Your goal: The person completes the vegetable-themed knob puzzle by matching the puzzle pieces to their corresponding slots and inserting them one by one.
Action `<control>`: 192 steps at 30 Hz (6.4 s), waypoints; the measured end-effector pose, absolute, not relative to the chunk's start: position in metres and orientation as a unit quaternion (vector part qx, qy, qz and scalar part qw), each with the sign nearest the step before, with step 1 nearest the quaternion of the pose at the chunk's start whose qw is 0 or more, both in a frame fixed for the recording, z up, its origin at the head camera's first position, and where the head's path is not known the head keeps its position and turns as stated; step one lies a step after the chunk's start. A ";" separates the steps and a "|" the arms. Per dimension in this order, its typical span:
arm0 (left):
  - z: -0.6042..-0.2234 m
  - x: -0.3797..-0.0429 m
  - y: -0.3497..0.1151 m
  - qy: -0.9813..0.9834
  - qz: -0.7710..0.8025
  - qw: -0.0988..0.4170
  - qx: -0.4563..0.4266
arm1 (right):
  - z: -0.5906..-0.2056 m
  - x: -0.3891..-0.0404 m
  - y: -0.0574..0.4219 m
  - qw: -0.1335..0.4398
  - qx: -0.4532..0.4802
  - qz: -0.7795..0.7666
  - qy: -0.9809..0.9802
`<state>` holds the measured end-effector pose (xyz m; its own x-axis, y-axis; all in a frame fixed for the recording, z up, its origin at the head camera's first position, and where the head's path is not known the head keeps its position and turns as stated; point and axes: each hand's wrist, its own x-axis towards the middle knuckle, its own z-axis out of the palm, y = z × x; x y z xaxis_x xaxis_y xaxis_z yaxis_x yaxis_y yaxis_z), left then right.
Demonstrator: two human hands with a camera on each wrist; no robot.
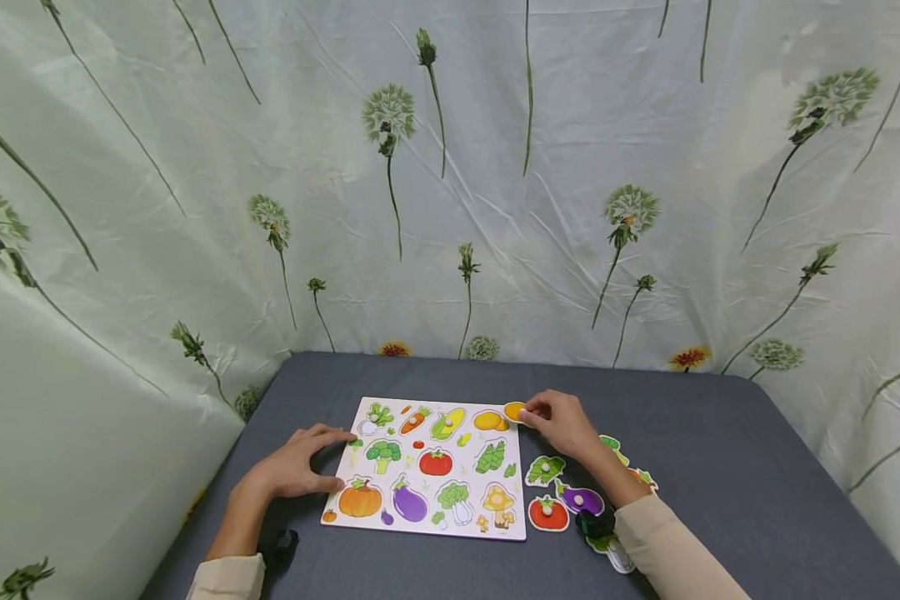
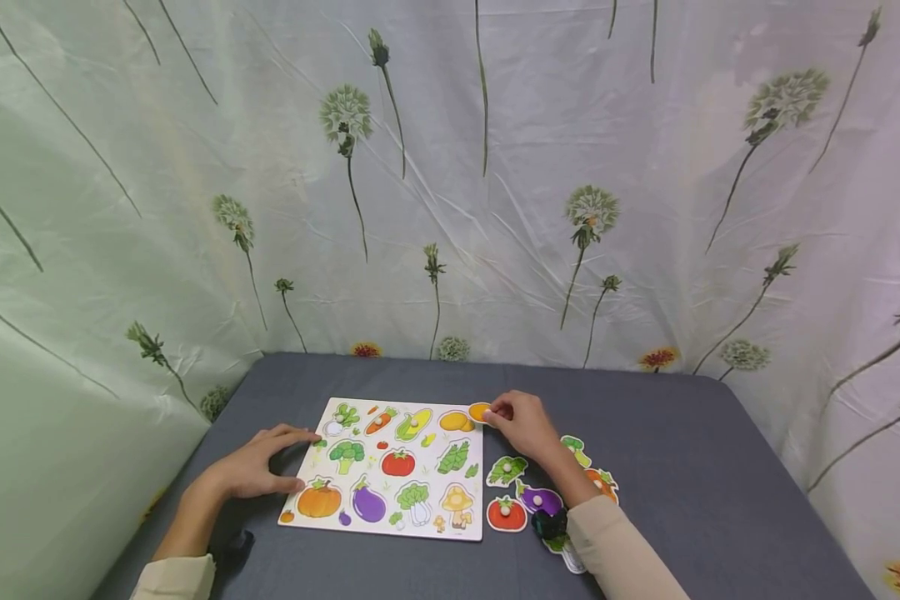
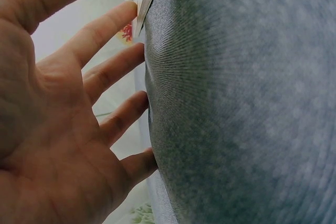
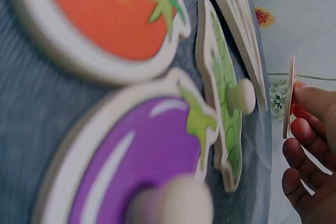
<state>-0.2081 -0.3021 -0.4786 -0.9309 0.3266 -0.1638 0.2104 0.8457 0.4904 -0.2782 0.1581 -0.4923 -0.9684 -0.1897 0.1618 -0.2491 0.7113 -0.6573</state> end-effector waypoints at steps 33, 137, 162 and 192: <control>-0.478 -0.208 -0.303 0.951 0.244 0.133 0.131 | -0.498 -0.284 0.117 0.031 0.151 0.384 -0.910; -0.480 -0.206 -0.301 0.954 0.243 0.118 0.134 | -0.476 -0.235 0.215 0.122 0.160 0.301 -0.932; -0.483 -0.206 -0.302 0.955 0.240 0.117 0.130 | -0.487 -0.225 0.264 0.096 0.121 0.297 -0.942; -0.483 -0.207 -0.304 0.952 0.243 0.117 0.144 | -0.506 -0.220 0.288 0.062 0.136 0.314 -0.938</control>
